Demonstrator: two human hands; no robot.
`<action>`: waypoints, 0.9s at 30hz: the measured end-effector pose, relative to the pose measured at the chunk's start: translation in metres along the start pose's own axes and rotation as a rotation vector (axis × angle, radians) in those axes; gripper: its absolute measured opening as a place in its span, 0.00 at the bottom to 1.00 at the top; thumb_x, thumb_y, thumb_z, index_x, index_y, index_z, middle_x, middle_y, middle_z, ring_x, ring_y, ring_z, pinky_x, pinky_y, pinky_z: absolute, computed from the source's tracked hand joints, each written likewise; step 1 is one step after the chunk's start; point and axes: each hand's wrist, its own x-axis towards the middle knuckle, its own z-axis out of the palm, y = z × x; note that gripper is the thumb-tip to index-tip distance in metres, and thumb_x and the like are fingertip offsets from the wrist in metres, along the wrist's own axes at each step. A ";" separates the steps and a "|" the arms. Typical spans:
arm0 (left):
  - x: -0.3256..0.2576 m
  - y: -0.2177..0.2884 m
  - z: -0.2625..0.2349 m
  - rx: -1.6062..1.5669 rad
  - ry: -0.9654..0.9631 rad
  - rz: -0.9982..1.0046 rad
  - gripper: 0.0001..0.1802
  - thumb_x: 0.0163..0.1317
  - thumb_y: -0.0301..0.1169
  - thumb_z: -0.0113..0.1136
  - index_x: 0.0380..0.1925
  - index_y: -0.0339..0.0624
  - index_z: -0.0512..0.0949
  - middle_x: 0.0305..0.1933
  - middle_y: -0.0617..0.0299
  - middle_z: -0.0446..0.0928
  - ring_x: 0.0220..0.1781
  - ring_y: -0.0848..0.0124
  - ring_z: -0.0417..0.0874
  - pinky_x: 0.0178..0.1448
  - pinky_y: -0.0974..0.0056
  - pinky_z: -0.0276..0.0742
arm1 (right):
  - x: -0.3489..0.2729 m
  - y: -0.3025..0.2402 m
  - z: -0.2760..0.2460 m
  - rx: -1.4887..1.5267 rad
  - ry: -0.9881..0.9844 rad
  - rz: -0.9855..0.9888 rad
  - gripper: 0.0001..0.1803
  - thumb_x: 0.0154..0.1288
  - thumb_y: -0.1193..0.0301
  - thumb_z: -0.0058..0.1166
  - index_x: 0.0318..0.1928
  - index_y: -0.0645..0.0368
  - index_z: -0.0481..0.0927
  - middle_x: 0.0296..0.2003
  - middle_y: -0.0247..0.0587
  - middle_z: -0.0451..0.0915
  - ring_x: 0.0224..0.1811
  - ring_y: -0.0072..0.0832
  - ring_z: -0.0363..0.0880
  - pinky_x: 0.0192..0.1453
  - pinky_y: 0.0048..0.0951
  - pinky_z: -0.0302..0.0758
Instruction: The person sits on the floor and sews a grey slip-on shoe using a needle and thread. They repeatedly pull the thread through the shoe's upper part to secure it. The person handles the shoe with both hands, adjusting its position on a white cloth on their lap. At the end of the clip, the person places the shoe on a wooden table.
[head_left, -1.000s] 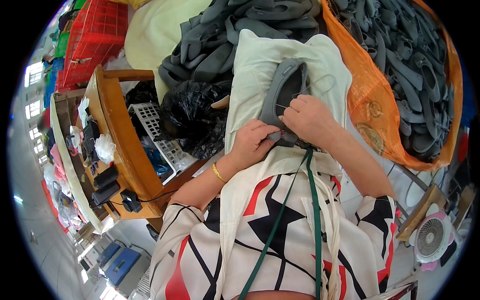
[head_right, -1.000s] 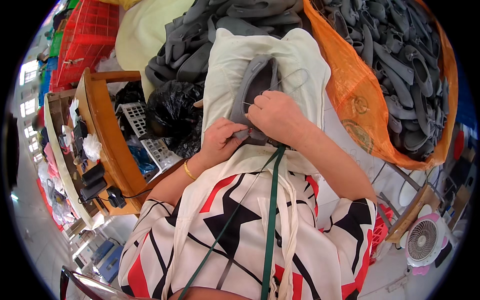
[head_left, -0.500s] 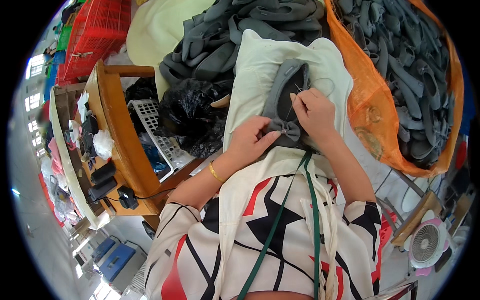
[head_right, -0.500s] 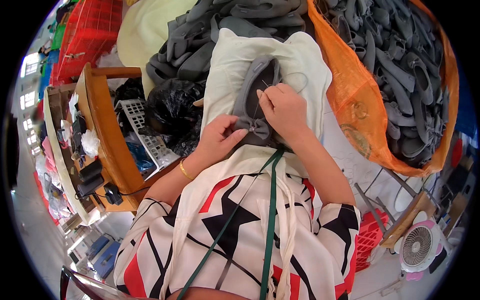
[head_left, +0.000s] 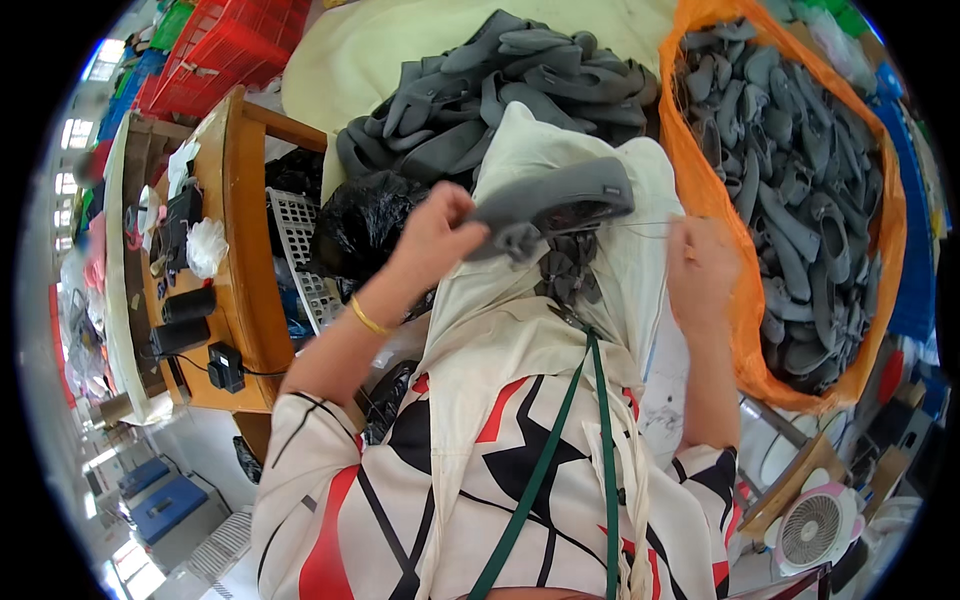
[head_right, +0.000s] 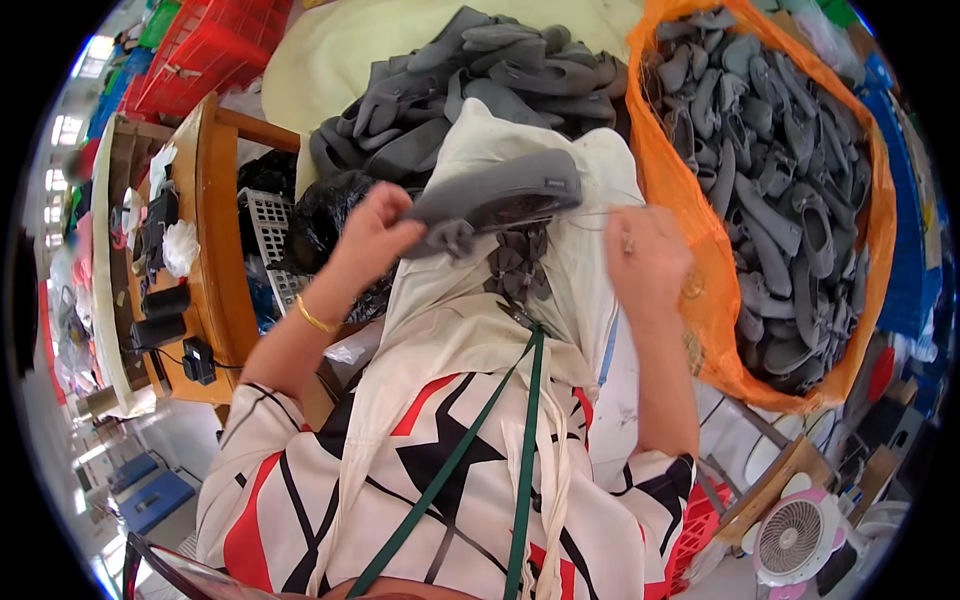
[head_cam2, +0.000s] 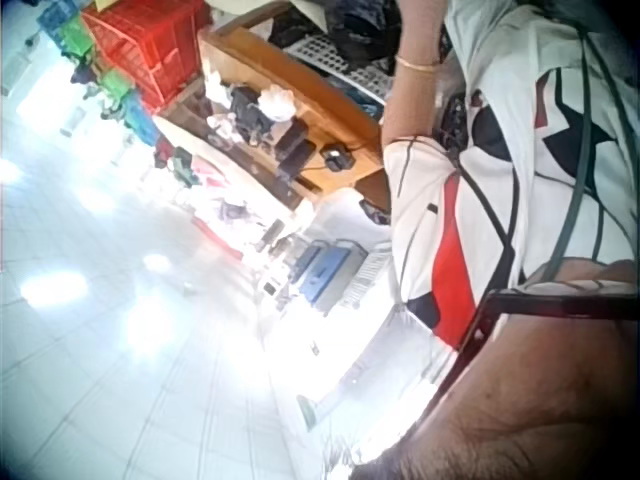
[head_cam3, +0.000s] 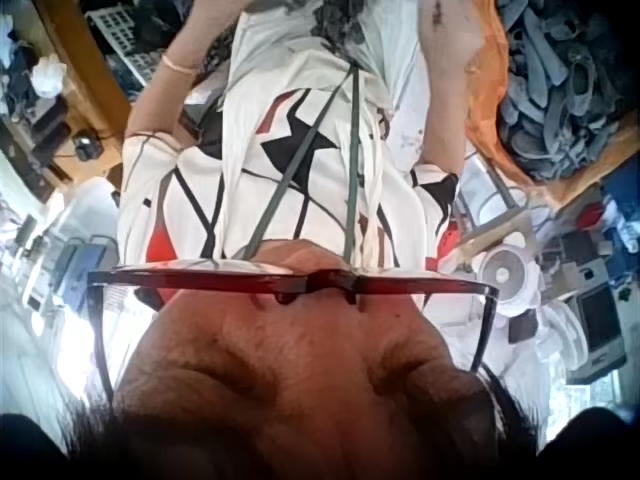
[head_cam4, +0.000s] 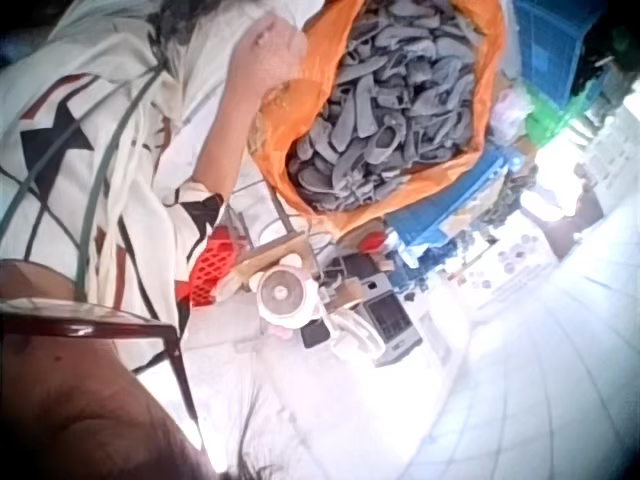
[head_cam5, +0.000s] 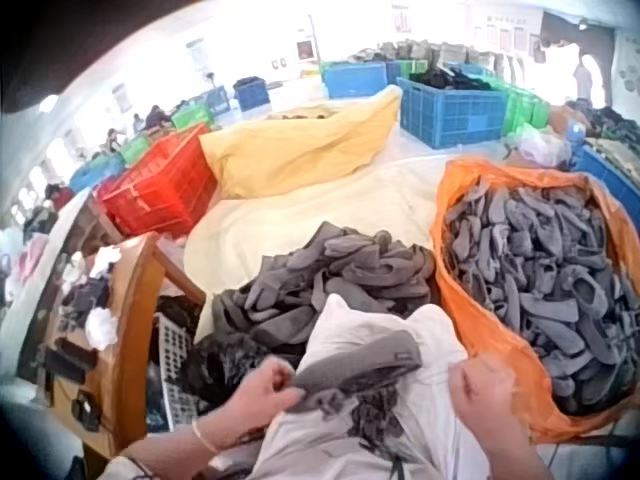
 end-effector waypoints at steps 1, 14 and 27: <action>0.016 0.011 -0.017 0.024 -0.019 0.130 0.13 0.57 0.25 0.65 0.42 0.38 0.74 0.35 0.66 0.78 0.36 0.78 0.76 0.40 0.69 0.75 | 0.006 0.005 -0.014 -0.024 0.035 -0.009 0.05 0.63 0.75 0.62 0.29 0.58 0.81 0.26 0.41 0.79 0.30 0.38 0.79 0.32 0.36 0.75; 0.086 0.033 0.000 0.691 0.054 0.581 0.15 0.65 0.38 0.63 0.43 0.38 0.81 0.35 0.50 0.81 0.41 0.52 0.81 0.49 0.57 0.77 | -0.019 0.039 -0.027 -0.062 -0.545 0.295 0.07 0.68 0.71 0.59 0.37 0.64 0.81 0.33 0.45 0.81 0.32 0.40 0.79 0.38 0.38 0.75; 0.034 0.022 0.027 0.569 0.152 0.377 0.21 0.60 0.46 0.69 0.38 0.39 0.76 0.37 0.54 0.77 0.38 0.54 0.81 0.40 0.55 0.77 | 0.043 -0.040 0.121 0.704 -0.574 0.352 0.14 0.67 0.70 0.63 0.50 0.62 0.81 0.38 0.40 0.79 0.36 0.28 0.79 0.40 0.29 0.75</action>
